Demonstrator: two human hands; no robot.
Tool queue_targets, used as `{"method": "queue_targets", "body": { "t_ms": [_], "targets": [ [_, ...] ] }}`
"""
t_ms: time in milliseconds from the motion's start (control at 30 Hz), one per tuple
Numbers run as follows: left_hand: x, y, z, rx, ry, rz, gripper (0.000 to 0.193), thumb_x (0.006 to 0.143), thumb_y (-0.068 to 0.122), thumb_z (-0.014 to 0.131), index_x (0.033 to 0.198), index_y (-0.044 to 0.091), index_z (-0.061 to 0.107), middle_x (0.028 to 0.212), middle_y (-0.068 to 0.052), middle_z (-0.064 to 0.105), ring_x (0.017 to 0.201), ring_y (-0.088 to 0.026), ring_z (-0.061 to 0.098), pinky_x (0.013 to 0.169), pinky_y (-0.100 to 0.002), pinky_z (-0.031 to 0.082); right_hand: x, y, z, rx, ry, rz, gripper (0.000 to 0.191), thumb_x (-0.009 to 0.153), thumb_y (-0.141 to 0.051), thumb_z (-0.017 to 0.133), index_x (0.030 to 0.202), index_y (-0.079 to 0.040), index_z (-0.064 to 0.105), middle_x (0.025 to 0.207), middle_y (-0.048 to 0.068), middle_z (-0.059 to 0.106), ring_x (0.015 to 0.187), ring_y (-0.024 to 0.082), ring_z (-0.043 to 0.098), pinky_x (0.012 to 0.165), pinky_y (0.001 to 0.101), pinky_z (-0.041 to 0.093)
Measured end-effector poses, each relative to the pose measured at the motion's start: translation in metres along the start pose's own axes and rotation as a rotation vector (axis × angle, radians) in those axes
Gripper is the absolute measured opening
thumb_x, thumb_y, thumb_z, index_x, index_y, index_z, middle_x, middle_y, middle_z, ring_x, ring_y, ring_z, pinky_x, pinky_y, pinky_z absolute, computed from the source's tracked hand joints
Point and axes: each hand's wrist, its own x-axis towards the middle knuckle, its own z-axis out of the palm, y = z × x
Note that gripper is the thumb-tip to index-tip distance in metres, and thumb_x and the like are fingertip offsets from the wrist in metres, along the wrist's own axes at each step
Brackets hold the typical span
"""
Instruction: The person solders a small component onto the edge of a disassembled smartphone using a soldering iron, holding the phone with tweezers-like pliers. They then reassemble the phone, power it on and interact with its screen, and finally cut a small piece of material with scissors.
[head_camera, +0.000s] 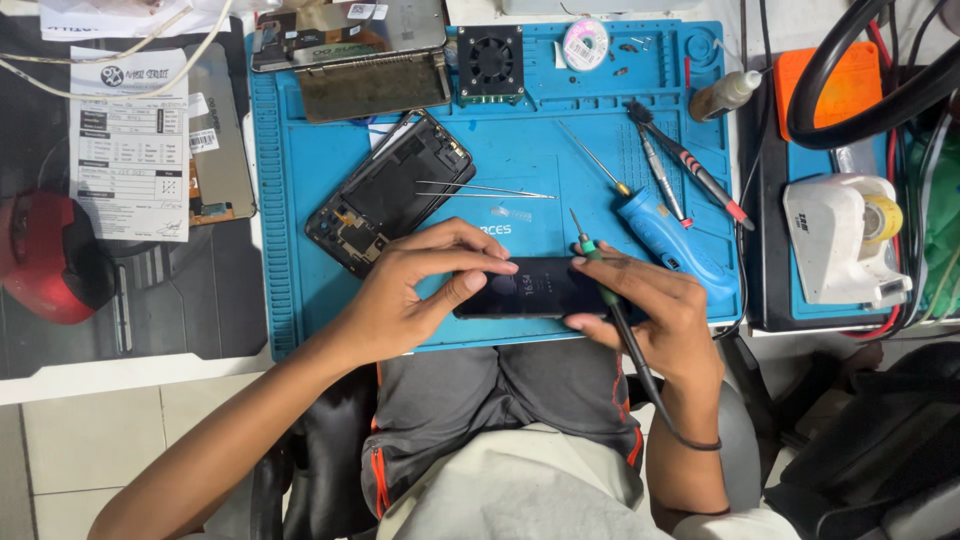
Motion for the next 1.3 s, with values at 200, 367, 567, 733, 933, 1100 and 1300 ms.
{"method": "queue_targets", "body": {
  "t_ms": [200,367,567,733,933,1100,1300],
  "targets": [
    [-0.004,0.002,0.002,0.172,0.04,0.152,0.023,0.103,0.008,0.066,0.124,0.008,0.072,0.12,-0.008,0.065,0.111,-0.021,0.072,0.094,-0.034,0.061,0.008,0.001,0.006,-0.021,0.103,0.003,0.04,0.085,-0.013,0.085,0.119,0.003,0.069,0.11,0.017,0.076,0.101,0.027,0.077,0.084,0.033,0.061],
    [-0.006,0.008,0.009,0.299,0.098,0.208,0.039,0.095,-0.005,0.068,0.133,0.005,0.066,0.124,-0.011,0.062,0.11,-0.024,0.07,0.09,-0.033,0.062,0.017,0.002,0.013,-0.042,0.187,0.012,0.033,0.089,-0.007,0.084,0.118,0.001,0.07,0.107,0.015,0.077,0.094,0.023,0.078,0.08,0.0293,0.06],
    [-0.001,0.014,0.015,0.485,0.173,0.275,0.044,0.092,-0.006,0.072,0.134,0.005,0.064,0.124,-0.01,0.061,0.108,-0.026,0.069,0.09,-0.038,0.06,0.022,0.003,0.017,-0.046,0.23,0.031,0.034,0.091,-0.005,0.083,0.121,0.001,0.07,0.106,0.015,0.076,0.091,0.022,0.077,0.08,0.0285,0.059],
    [0.004,0.016,0.021,0.648,0.21,0.347,0.043,0.092,-0.001,0.078,0.132,0.002,0.065,0.119,-0.011,0.063,0.102,-0.027,0.067,0.085,-0.039,0.058,0.022,0.003,0.02,-0.025,0.248,0.033,0.035,0.09,-0.005,0.084,0.122,0.001,0.069,0.106,0.015,0.076,0.09,0.021,0.077,0.078,0.0275,0.058],
    [0.002,0.016,0.029,0.856,0.239,0.412,0.043,0.093,0.004,0.08,0.132,-0.003,0.064,0.12,-0.013,0.062,0.108,-0.03,0.067,0.094,-0.043,0.059,0.021,0.004,0.021,0.007,0.259,0.023,0.036,0.091,-0.004,0.084,0.123,0.001,0.069,0.107,0.016,0.076,0.089,0.021,0.077,0.078,0.0275,0.059],
    [-0.001,0.009,0.032,0.914,0.23,0.425,0.041,0.096,0.009,0.079,0.133,-0.002,0.065,0.121,-0.012,0.062,0.113,-0.029,0.067,0.104,-0.048,0.058,0.022,0.003,0.021,-0.002,0.26,0.015,0.037,0.089,-0.004,0.085,0.122,0.001,0.069,0.105,0.016,0.076,0.089,0.021,0.077,0.077,0.0276,0.058],
    [-0.004,-0.004,0.035,1.071,0.221,0.468,0.04,0.102,0.014,0.075,0.137,-0.003,0.063,0.126,-0.012,0.06,0.117,-0.029,0.066,0.106,-0.049,0.056,0.023,0.004,0.021,-0.014,0.265,0.0,0.037,0.09,-0.003,0.084,0.122,0.002,0.068,0.105,0.016,0.076,0.091,0.023,0.076,0.08,0.0289,0.058]
  ]
}}
